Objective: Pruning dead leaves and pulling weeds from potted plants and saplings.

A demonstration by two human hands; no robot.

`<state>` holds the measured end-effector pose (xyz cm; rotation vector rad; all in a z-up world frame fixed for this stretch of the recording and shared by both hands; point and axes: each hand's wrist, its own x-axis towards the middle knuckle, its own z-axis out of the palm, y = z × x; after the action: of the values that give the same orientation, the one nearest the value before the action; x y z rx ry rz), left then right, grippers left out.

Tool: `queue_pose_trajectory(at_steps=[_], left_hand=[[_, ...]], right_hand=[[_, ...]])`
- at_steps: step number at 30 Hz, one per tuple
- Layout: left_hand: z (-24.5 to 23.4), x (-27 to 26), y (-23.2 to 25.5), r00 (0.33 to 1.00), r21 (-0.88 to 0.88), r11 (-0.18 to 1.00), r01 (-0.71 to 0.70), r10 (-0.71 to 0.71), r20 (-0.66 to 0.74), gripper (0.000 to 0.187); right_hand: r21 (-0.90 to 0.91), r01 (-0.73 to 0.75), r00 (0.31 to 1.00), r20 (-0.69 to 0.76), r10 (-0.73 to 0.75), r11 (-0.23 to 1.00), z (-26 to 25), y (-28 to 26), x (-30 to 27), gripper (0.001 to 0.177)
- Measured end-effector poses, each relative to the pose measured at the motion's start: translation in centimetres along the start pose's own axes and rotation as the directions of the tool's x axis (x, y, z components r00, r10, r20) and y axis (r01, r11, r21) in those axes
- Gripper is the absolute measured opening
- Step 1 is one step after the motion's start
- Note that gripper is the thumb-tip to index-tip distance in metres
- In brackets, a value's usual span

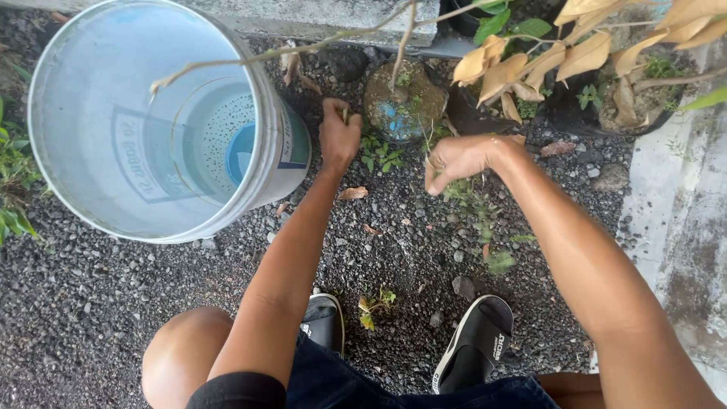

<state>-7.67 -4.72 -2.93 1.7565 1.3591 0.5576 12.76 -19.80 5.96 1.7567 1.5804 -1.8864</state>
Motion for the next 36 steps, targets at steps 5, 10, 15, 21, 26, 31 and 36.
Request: queue_pose_trajectory(at_steps=[5, 10, 15, 21, 26, 31, 36], left_hand=[[3.7, 0.1, -4.3, 0.988, 0.144, 0.988, 0.056, -0.076, 0.136, 0.031], [4.5, 0.7, -5.0, 0.944, 0.387, 0.920, 0.069, -0.185, 0.273, 0.035], [4.6, 0.6, -3.9, 0.843, 0.500, 0.857, 0.124, -0.356, 0.402, 0.048], [7.3, 1.4, -7.1, 0.858, 0.492, 0.866, 0.092, -0.319, 0.402, 0.043], [8.6, 1.2, -8.1, 0.864, 0.464, 0.874, 0.144, -0.340, 0.372, 0.042], [9.5, 0.6, -10.3, 0.913, 0.488, 0.873, -0.010, -0.191, 0.361, 0.049], [6.0, -2.0, -3.1, 0.897, 0.552, 0.834, -0.003, -0.241, 0.370, 0.049]], right_hand=[[0.020, -0.117, 0.942, -0.314, 0.117, 0.993, 3.3, 7.0, 3.5, 0.030], [0.318, -0.029, 0.406, -0.862, 0.302, 0.948, 5.3, 9.5, 6.9, 0.039], [0.046, -0.033, 0.331, -0.942, 0.054, 0.998, 4.8, 9.9, 11.8, 0.054], [0.216, -0.139, 0.395, -0.883, 0.254, 0.966, 4.9, 9.9, 13.1, 0.029], [0.020, -0.201, 0.343, -0.935, 0.089, 0.979, 5.6, 14.3, 17.4, 0.040], [0.048, -0.122, 0.404, -0.910, 0.094, 0.991, 7.8, 15.4, 19.1, 0.042], [0.068, -0.052, 0.446, -0.891, 0.085, 0.996, 8.8, 16.5, 19.9, 0.045]])
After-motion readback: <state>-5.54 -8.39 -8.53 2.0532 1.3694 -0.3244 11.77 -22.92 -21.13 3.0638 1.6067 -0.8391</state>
